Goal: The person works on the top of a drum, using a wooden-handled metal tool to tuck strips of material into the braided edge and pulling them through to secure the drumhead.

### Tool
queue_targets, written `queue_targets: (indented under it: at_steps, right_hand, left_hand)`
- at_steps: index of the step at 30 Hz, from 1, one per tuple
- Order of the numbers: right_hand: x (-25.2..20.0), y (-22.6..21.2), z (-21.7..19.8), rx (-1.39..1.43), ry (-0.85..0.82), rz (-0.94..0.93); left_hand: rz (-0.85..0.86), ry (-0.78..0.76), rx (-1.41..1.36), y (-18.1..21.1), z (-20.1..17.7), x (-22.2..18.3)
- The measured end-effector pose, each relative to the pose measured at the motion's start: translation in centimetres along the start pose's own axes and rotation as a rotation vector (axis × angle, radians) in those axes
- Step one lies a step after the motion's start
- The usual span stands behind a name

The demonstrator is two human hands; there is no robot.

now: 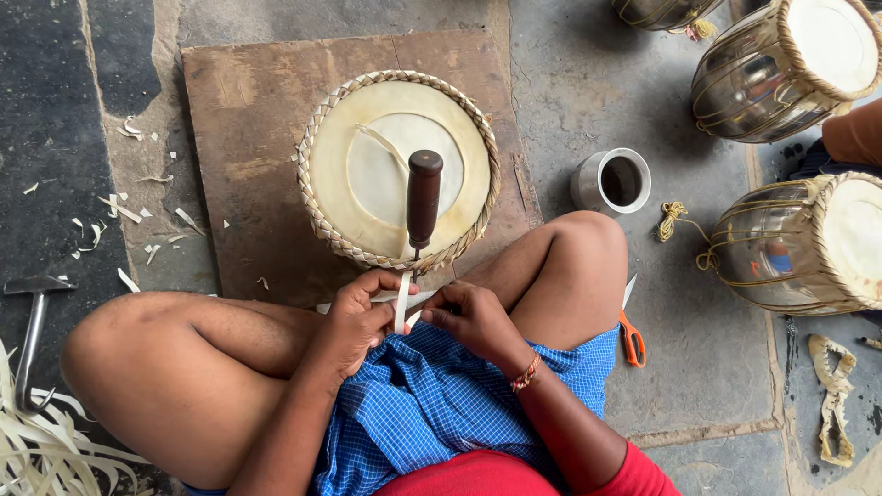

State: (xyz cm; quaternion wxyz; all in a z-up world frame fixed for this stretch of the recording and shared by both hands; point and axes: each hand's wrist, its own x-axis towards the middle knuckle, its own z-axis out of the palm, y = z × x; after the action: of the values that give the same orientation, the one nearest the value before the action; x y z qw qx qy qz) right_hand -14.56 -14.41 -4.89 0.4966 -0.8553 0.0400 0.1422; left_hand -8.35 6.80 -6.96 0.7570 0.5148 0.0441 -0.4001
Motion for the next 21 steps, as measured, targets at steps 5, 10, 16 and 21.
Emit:
queue_targets:
  at_steps: [5, 10, 16, 21]
  right_hand:
    - [-0.4, -3.0, -0.1, -0.189, -0.004, -0.217]
    - [0.1, -3.8, -0.8, 0.084, 0.063, -0.152]
    - [-0.4, -3.8, -0.7, 0.048, 0.155, -0.051]
    - [-0.1, -3.9, -0.7, 0.050, 0.165, -0.111]
  left_hand:
    - [0.039, 0.024, 0.531, -0.5, 0.7, 0.2]
    - [0.079, -0.047, 0.377, 0.0, 1.1, 0.1]
    - [0.209, 0.040, 0.622, 0.3, 1.3, -0.1]
    - [0.253, 0.038, 0.545, -0.7, 0.3, 0.5]
